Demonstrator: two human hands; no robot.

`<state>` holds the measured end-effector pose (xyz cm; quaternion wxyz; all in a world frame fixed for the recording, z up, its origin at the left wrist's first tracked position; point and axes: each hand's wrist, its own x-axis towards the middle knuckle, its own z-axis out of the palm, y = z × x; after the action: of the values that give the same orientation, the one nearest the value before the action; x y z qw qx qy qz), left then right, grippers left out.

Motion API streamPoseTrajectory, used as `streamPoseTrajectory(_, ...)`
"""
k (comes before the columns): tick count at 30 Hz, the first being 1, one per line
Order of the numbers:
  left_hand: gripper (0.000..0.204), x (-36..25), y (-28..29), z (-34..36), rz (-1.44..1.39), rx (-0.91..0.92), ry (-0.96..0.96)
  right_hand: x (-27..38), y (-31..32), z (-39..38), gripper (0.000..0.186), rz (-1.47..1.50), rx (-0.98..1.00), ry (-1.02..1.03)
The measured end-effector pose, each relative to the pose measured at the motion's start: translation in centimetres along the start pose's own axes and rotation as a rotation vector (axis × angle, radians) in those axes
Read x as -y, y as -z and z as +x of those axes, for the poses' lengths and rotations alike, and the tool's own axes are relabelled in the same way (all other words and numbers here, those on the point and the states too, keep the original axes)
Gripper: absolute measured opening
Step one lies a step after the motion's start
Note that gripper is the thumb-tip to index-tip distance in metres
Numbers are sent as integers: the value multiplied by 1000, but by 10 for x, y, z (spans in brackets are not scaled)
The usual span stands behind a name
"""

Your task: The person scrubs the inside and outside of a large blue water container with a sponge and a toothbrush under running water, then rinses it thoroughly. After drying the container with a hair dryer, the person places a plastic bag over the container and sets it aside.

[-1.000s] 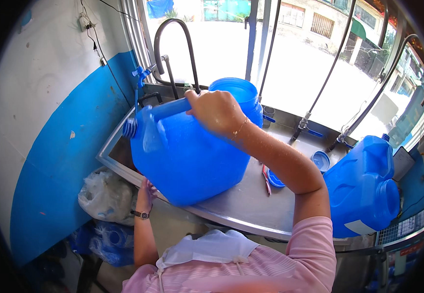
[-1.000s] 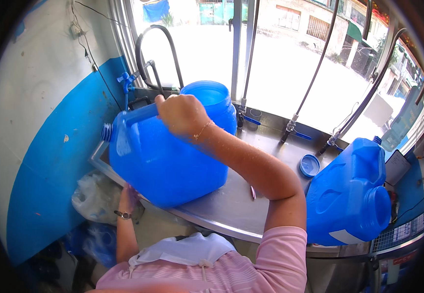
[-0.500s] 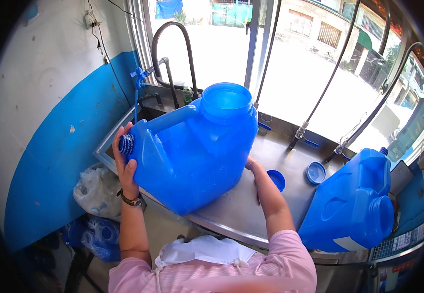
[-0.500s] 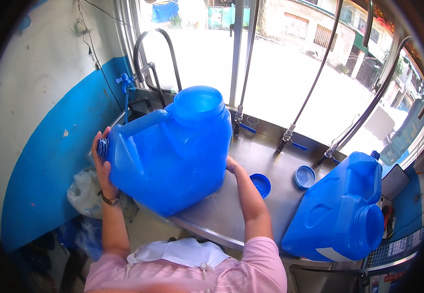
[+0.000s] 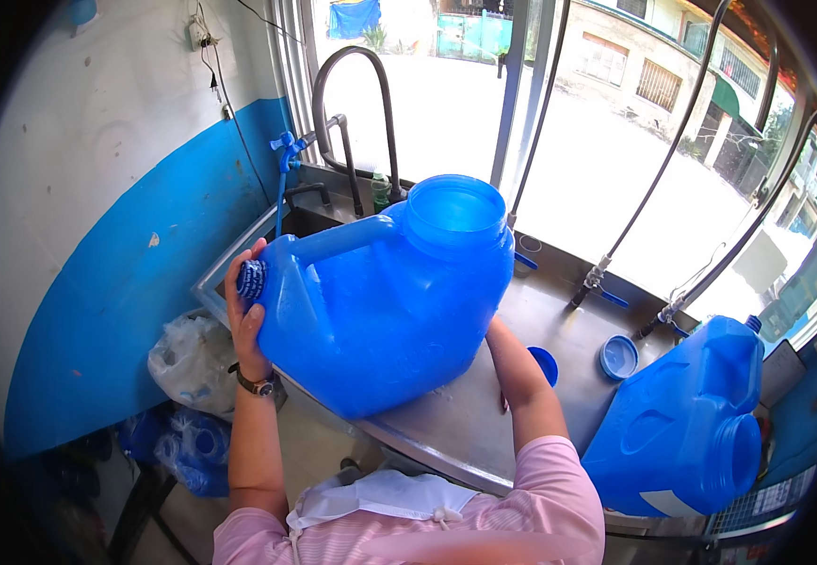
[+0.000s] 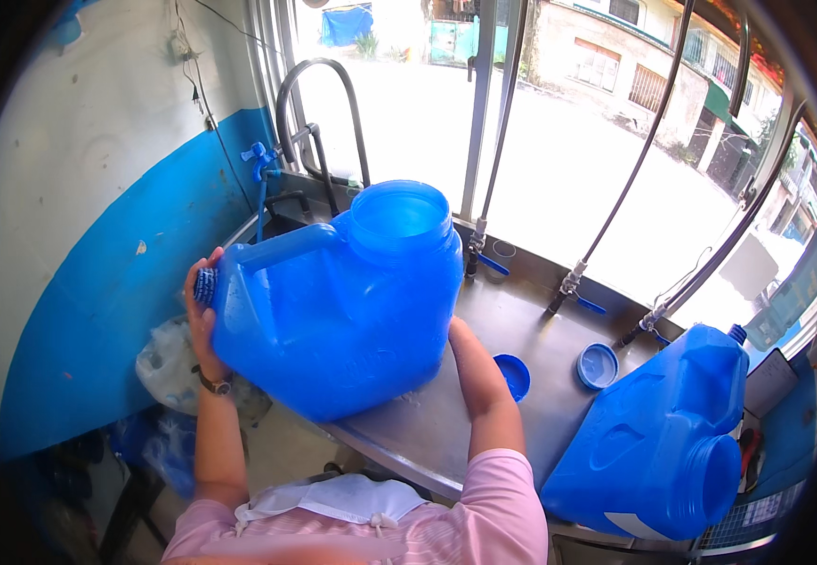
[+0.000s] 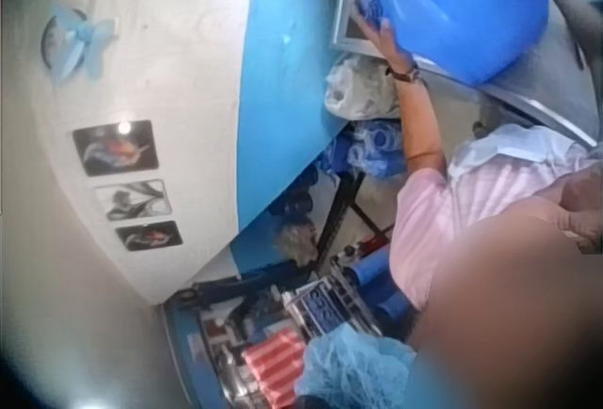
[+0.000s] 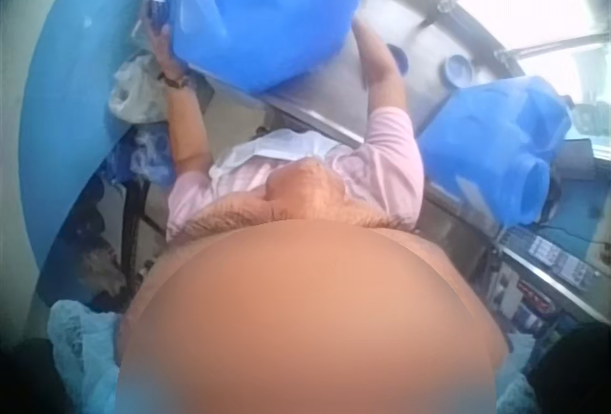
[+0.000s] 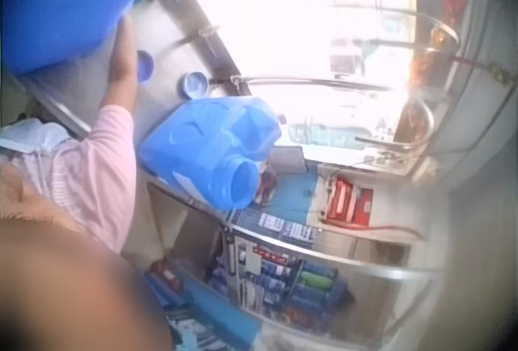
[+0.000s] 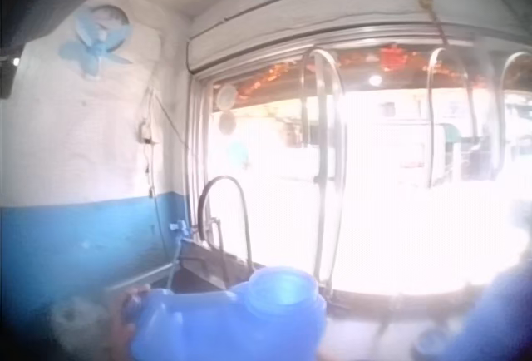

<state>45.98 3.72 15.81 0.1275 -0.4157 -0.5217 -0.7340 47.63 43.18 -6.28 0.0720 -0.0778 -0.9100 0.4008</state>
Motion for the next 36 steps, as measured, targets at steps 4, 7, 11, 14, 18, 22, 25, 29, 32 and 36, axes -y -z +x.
streamPoseTrajectory(4, 75, 0, 1, -1, 28, 22, -2, -4, 10, -5, 38, -2, -2, -2)
streamPoseTrajectory(7, 74, 0, 1, 0, 40, 24, -5, -6, 12, -9, 39, 1, -1, 2)
streamPoseTrajectory(11, 74, 1, 0, 1, 40, 15, -2, -8, 12, -12, 40, 3, 2, 17)
streamPoseTrajectory(14, 73, 3, -2, 2, -84, -6, 55, -12, 19, -15, 40, -2, -9, 11)
streamPoseTrajectory(18, 72, 12, -5, 5, -126, 5, 43, -19, 32, -28, 41, -2, -19, 10)
streamPoseTrajectory(22, 72, 25, -4, 10, -174, 19, 33, -24, 27, -41, 42, 11, -19, 24)
streamPoseTrajectory(25, 72, 33, 1, 15, -183, 35, 24, -26, 13, -49, 43, 16, -25, 38)
streamPoseTrajectory(29, 71, 39, 4, 19, -228, 65, 26, -25, 6, -49, 44, 6, -51, 61)
streamPoseTrajectory(32, 71, 39, 4, 19, -224, 66, 38, -21, 24, -38, 45, -38, -107, 95)
streamPoseTrajectory(36, 70, 36, 2, 19, -169, 50, 42, -19, 79, -14, 46, -322, -589, 218)
